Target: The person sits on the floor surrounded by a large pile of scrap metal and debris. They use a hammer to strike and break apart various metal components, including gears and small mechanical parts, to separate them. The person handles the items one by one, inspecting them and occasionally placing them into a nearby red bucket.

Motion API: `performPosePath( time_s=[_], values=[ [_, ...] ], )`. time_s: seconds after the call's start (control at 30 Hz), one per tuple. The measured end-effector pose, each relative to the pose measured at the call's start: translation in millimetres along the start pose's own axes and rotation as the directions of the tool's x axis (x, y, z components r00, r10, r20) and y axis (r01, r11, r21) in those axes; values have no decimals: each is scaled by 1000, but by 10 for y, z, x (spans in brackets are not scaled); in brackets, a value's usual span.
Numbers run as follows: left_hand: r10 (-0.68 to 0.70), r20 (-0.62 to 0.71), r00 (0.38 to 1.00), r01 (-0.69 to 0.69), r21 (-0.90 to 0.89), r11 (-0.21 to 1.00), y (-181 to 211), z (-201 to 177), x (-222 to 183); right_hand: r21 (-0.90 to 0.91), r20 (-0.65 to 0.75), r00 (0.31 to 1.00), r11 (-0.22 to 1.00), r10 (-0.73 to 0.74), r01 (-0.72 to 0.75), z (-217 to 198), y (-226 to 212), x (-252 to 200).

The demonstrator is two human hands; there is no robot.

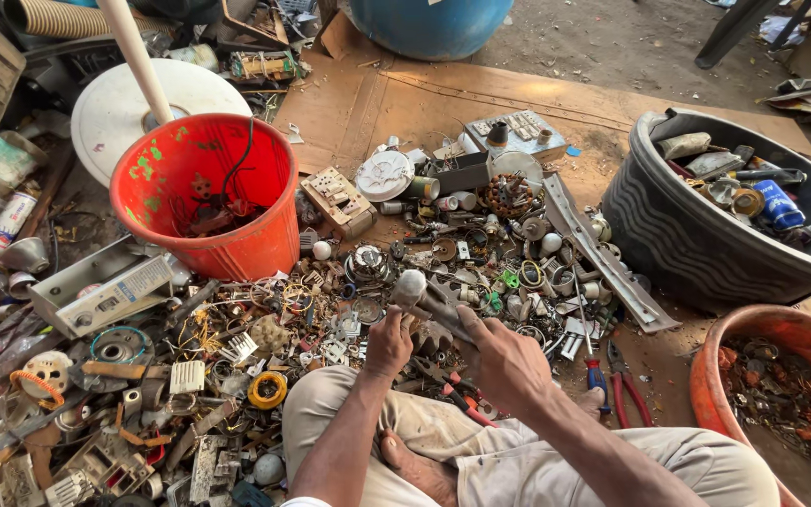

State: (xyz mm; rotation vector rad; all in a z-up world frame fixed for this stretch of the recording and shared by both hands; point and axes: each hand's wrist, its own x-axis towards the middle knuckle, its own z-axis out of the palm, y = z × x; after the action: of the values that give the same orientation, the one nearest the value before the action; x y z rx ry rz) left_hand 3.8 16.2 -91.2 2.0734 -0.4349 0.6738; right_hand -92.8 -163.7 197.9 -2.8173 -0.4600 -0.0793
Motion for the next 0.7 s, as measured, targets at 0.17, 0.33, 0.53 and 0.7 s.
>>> performPosePath(
  time_s=[0.17, 0.33, 0.53, 0.7],
  values=[
    [-34, 15, 999, 34, 12, 999, -78, 75, -28, 63, -157, 985, 995, -65, 76, 39, 58, -136],
    [-74, 35, 997, 74, -10, 997, -47, 63, -26, 33, 15, 1000, 999, -12, 12, 123, 69, -9],
    [-16, -21, 1000, 14, -95, 995, 14, 27, 23, 76, -265, 953, 982, -145, 170, -4, 64, -218],
    [-19, -4, 1000, 18, -43, 999, 77, -69, 102, 74, -96, 995, 996, -37, 44, 159, 49, -60]
  ],
)
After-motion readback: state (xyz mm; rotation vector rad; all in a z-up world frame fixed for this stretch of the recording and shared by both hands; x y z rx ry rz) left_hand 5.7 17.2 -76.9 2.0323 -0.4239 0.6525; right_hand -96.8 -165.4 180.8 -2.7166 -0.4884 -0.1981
